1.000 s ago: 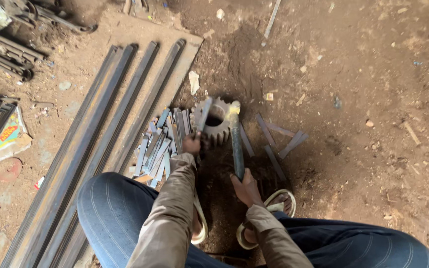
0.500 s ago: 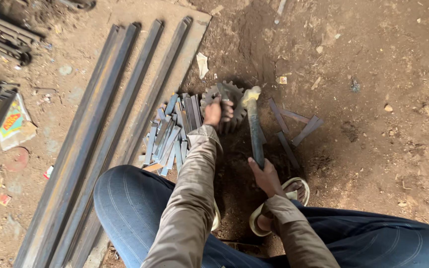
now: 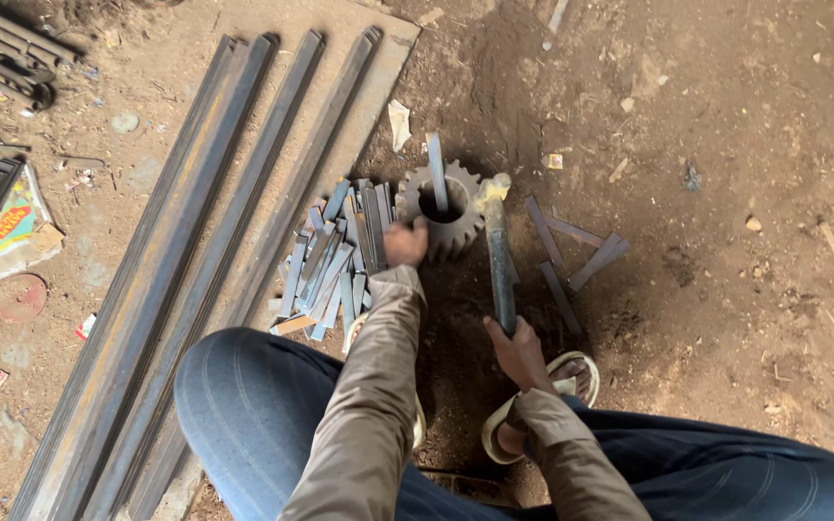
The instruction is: The person sits on the ground and repeatedly hammers a metal gear-like object with a sledgehammer. The person holds the gear steady with one hand while striking it with the other, causing small metal fragments to fall away.
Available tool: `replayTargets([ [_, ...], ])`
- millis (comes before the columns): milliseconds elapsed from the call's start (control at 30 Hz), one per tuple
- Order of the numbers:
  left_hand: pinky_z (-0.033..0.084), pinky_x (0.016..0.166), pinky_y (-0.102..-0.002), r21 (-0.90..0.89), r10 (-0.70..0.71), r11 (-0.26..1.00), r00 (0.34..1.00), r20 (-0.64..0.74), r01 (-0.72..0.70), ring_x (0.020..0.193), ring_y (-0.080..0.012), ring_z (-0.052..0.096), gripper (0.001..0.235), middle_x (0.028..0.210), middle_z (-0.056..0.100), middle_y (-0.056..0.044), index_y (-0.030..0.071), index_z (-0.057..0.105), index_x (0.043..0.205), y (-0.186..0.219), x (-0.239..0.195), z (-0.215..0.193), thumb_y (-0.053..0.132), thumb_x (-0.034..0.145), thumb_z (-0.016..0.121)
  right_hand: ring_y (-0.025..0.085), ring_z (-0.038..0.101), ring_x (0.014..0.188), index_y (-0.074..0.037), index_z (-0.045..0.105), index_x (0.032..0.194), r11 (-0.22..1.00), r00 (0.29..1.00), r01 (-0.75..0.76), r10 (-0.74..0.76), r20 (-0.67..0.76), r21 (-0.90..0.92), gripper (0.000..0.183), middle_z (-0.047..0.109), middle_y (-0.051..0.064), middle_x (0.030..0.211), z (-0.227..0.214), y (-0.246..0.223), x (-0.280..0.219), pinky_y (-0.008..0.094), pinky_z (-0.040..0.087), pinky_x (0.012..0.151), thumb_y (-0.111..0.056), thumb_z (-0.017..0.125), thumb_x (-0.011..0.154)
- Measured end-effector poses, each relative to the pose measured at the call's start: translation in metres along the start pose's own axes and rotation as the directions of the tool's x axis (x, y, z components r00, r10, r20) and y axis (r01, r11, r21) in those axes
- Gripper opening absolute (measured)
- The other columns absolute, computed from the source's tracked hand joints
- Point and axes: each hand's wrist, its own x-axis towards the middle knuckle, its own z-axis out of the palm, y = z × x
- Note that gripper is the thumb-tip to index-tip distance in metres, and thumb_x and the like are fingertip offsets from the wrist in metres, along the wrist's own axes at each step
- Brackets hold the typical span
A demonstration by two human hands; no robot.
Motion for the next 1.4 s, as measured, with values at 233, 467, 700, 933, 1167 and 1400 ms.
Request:
replayTargets([
  [233, 0.06, 0.087, -0.048, -0.137, 0.133, 0.984, 0.984, 0.123, -0.116, 0.098, -0.04, 0.075, 0.044, 0.115, 0.072, -0.021, 0.01, 0.067, 0.12, 0.037, 0.014, -0.069, 0.048, 0.097, 0.066, 0.02, 0.063, 0.046, 0.0, 0.06, 0.103, 0.985, 0.988, -0.153, 0.151, 0.03, 0.081, 0.05, 0.061, 0.008, 0.062, 0.002, -0.035, -0.021, 0.038, 0.051, 0.045, -0.049, 0.065, 0.094],
  [467, 0.052, 0.102, -0.053, 0.017, 0.524, 0.811, 0.739, 0.424, -0.585, 0.125, -0.0458, 0.056, 0.052, 0.141, 0.056, -0.025, 0.005, 0.06, 0.137, 0.077, 0.07, -0.034, 0.025, 0.09, 0.073, 0.019, 0.064, 0.047, 0.0, 0.057, 0.115, 0.968, 0.978, -0.203, 0.194, 0.076, 0.149, 0.051, 0.061, 0.008, 0.062, 0.007, -0.051, -0.031, 0.037, 0.053, 0.044, -0.045, 0.064, 0.094],
  [700, 0.045, 0.108, -0.058, 0.576, 0.739, 0.433, 0.639, 0.213, -0.693, 0.133, -0.0423, 0.05, 0.035, 0.147, 0.054, -0.027, 0.003, 0.061, 0.136, 0.034, 0.05, 0.037, 0.014, 0.104, 0.05, 0.018, 0.054, 0.047, 0.003, 0.058, 0.114, 0.954, 0.967, -0.241, 0.221, 0.126, 0.178, 0.045, 0.051, 0.006, 0.059, 0.007, -0.049, -0.029, 0.042, 0.048, 0.05, -0.04, 0.063, 0.101],
  [933, 0.06, 0.085, -0.045, 0.317, 0.265, 0.877, 0.914, 0.307, -0.361, 0.104, -0.0375, 0.071, 0.028, 0.115, 0.071, -0.022, 0.004, 0.074, 0.109, 0.054, 0.029, 0.024, 0.021, 0.087, 0.07, 0.02, 0.052, 0.044, -0.003, 0.056, 0.121, 0.968, 0.972, -0.207, 0.188, 0.139, 0.139, 0.042, 0.052, 0.008, 0.057, -0.002, -0.062, -0.032, 0.043, 0.046, 0.047, -0.039, 0.062, 0.1],
  [1167, 0.058, 0.062, -0.042, -0.49, -0.087, 0.871, 0.971, -0.224, -0.035, 0.065, -0.0267, 0.07, 0.032, 0.079, 0.076, -0.015, -0.001, 0.075, 0.086, 0.013, 0.03, -0.049, 0.03, 0.081, 0.085, 0.019, 0.043, 0.041, -0.004, 0.06, 0.108, 0.979, 0.99, -0.096, 0.075, 0.119, 0.18, 0.041, 0.047, 0.005, 0.054, -0.002, -0.048, -0.026, 0.043, 0.037, 0.044, -0.044, 0.062, 0.099],
  [1400, 0.048, 0.067, -0.041, -0.801, -0.435, 0.544, 0.901, -0.013, 0.251, 0.073, -0.0226, 0.06, 0.028, 0.082, 0.071, -0.014, -0.007, 0.065, 0.092, -0.013, -0.032, -0.025, 0.015, 0.09, 0.084, 0.019, 0.047, 0.047, -0.003, 0.061, 0.099, 0.988, 0.995, -0.083, 0.075, 0.064, 0.134, 0.045, 0.051, 0.005, 0.062, 0.008, -0.031, -0.011, 0.043, 0.038, 0.048, -0.047, 0.065, 0.096],
])
